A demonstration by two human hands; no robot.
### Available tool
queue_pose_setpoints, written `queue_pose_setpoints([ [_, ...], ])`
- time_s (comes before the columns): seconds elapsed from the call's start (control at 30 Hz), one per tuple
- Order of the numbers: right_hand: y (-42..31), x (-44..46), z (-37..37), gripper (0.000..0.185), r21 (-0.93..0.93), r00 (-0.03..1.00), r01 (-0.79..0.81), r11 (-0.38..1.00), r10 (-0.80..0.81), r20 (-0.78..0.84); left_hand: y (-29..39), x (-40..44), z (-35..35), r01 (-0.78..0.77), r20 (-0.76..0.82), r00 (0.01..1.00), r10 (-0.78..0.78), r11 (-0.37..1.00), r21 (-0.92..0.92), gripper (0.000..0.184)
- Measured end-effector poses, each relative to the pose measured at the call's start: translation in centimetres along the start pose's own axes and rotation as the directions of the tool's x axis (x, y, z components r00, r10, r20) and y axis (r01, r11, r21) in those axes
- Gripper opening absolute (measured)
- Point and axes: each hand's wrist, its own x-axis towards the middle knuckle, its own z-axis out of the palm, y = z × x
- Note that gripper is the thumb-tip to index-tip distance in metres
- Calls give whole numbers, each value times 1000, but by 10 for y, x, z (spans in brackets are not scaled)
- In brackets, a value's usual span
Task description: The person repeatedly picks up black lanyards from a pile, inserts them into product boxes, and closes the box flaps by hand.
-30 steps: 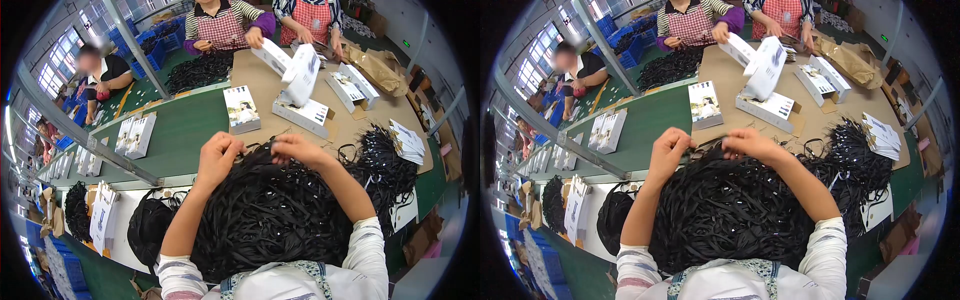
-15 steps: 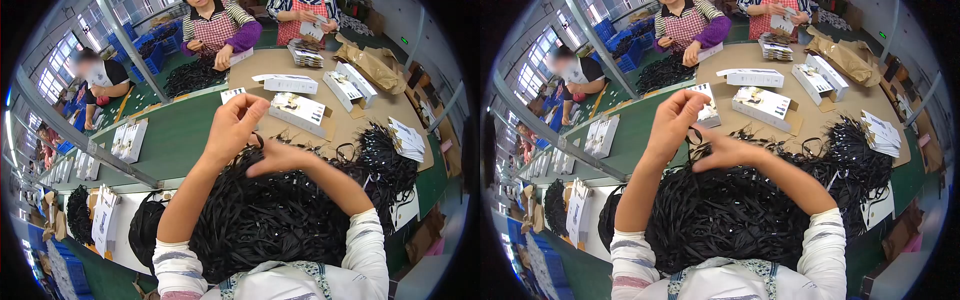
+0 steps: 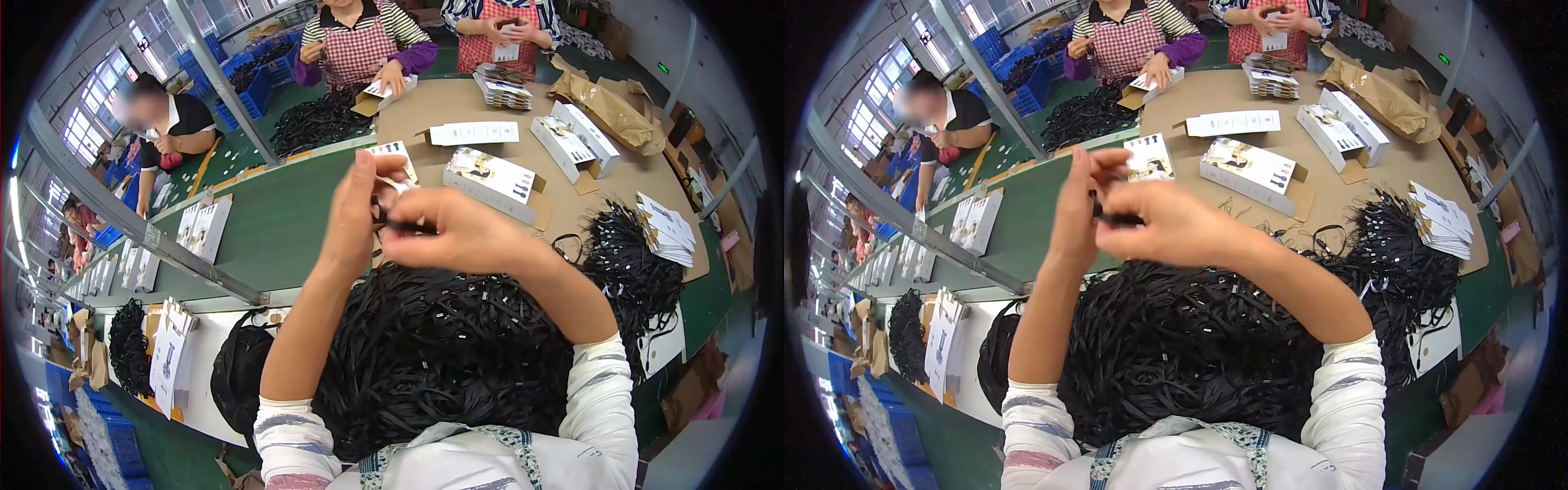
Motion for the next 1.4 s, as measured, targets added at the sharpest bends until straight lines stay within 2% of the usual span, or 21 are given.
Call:
queue_pose_setpoints([
  [0.1,-22,3,-13,11,456,969,-224,862,247,10,-8,-19,10,419,217,902,-372,877,-237,80],
  [0.2,-10,-3,-23,12,244,945,-230,942,276,-175,-4,-30,12,485,494,805,-329,844,-228,77],
  [0.27,29,-4,-19,15,46,962,-103,994,111,-250,-7,-29,0,242,376,887,-269,963,117,58],
  [0.33,46,-10,-4,24,427,944,-138,894,249,-217,0,-26,-1,251,318,916,-245,968,24,47],
  [0.37,46,-18,6,35,596,970,-181,783,242,-24,3,-22,-1,265,319,921,-225,960,-88,46],
  [0.4,61,-22,17,57,505,988,-141,851,89,125,6,-21,-1,277,317,926,-205,940,-200,45],
  [0.47,60,-31,47,31,551,949,-223,804,50,310,7,-20,6,255,239,952,-193,930,-264,43],
  [0.57,48,-37,58,19,347,848,-432,833,244,470,-6,-16,4,29,-41,999,-25,994,104,40],
  [0.67,29,-36,41,17,383,912,-404,831,332,241,-45,-19,-4,-56,70,997,37,954,294,45],
  [0.73,26,-32,25,16,277,952,-292,916,307,-11,-54,-39,-14,498,327,822,-467,867,-13,58],
  [0.8,22,-33,6,13,351,847,-499,792,532,4,-52,-59,5,561,394,780,-486,823,-94,55],
  [0.83,36,-36,4,15,82,918,-362,929,370,-142,-58,-61,1,561,403,777,-484,822,-94,55],
  [0.87,58,-40,5,17,-215,959,-215,953,164,-229,-67,-61,-9,554,393,767,-507,832,-8,51],
  [0.9,73,-45,3,17,-217,957,-222,951,170,-235,-72,-61,-15,546,380,757,-531,834,78,49],
  [0.97,100,-57,-5,23,206,927,-290,934,328,-183,-71,-56,-15,467,165,865,-475,880,85,46],
  [1.0,113,-60,-17,31,133,856,-417,899,438,-275,-68,-53,-20,446,64,888,-456,886,128,45],
  [1.03,154,-66,-23,35,-106,768,-478,872,356,-532,-70,-51,-28,439,102,891,-442,897,51,42],
  [1.1,193,-81,-44,44,-605,582,-611,510,-228,-781,-66,-53,-31,482,96,872,-480,876,8,40],
  [1.2,262,-113,-63,44,-498,421,-822,277,-295,-858,-71,-56,-34,506,108,859,-501,862,-21,36],
  [1.27,266,-119,-70,34,-300,480,-784,544,225,-848,-68,-54,-37,489,129,864,-486,872,6,34],
  [1.4,191,-92,-58,17,-658,639,-546,518,-250,-727,-43,-51,-32,422,15,893,-449,849,318,29],
])
